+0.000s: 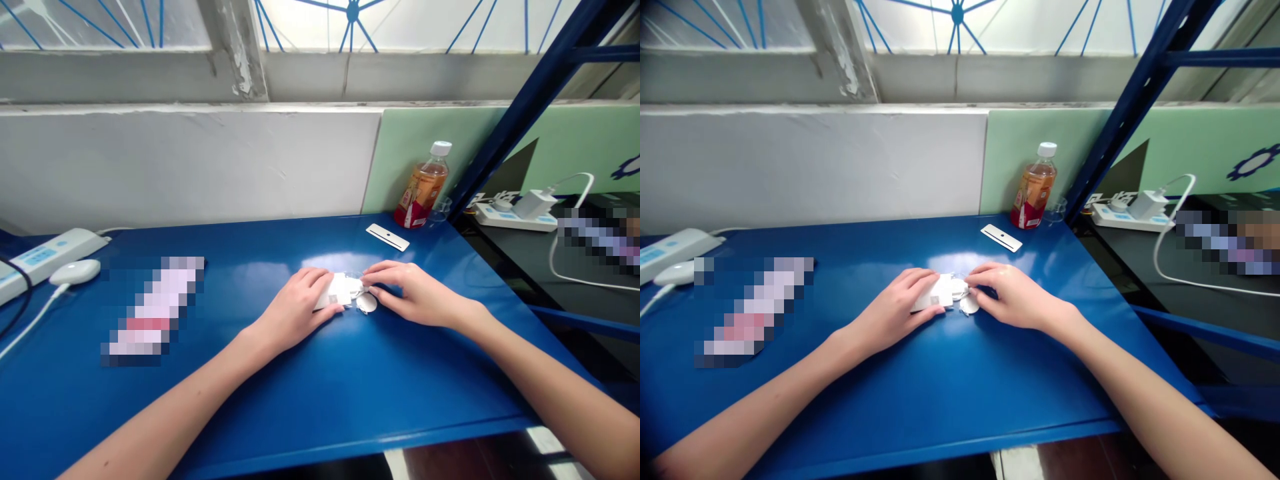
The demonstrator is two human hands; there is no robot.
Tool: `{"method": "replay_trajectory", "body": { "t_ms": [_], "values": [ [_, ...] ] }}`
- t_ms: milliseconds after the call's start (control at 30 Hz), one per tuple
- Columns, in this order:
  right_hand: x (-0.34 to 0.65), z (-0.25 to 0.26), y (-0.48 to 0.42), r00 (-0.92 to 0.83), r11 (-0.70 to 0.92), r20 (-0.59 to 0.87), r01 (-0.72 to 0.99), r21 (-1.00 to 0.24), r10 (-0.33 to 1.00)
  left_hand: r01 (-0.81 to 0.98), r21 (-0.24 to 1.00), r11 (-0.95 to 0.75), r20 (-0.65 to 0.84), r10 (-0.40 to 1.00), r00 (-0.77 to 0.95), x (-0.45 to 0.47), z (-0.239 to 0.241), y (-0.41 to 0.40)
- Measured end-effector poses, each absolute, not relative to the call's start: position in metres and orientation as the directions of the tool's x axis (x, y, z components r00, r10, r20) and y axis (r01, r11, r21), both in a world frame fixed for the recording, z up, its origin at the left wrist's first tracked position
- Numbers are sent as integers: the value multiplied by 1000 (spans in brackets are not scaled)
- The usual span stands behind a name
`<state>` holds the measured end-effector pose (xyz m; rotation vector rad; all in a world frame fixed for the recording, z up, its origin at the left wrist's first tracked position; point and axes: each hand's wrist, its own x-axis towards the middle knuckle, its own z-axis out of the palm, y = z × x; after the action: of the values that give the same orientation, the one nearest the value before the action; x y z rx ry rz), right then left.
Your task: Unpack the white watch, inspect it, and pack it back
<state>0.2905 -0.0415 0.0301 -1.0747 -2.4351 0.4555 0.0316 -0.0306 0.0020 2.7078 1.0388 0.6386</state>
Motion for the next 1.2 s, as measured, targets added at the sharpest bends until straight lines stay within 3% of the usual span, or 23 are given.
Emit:
{"method": "replay_trajectory", "body": {
  "t_ms": [167, 333, 600, 700, 767, 867, 967, 1067, 1200],
  "values": [
    [283, 26, -47, -534, 537, 216, 571, -620, 817, 592, 324, -738, 333, 675, 658, 32, 0, -31],
    [279, 19, -53, -495, 354, 86, 479, -803, 865, 598, 325, -733, 332, 680, 653, 33, 0, -33],
    [276, 10, -56, -486, 191, -23, 387, -902, 874, 606, 250, -755, 252, 655, 712, 32, -2, -32],
    [276, 13, -54, -497, 185, -38, 393, -901, 867, 621, 223, -752, 197, 658, 727, 31, -1, -33],
    [278, 17, -51, -491, 265, 13, 446, -855, 871, 633, 212, -744, 168, 666, 727, 31, 1, -34],
    [283, 22, -47, -421, 448, 219, 584, -677, 880, 647, 199, -736, 137, 675, 725, 32, 2, -34],
    [285, 24, -44, -352, 465, 307, 720, -516, 884, 654, 183, -734, 123, 677, 725, 32, 3, -34],
    [284, 24, -45, -352, 431, 249, 712, -554, 902, 651, 177, -738, 129, 673, 729, 33, 3, -34],
    [281, 24, -48, -454, 462, 207, 573, -677, 867, 646, 188, -739, 145, 672, 727, 32, 2, -34]
  ]
}}
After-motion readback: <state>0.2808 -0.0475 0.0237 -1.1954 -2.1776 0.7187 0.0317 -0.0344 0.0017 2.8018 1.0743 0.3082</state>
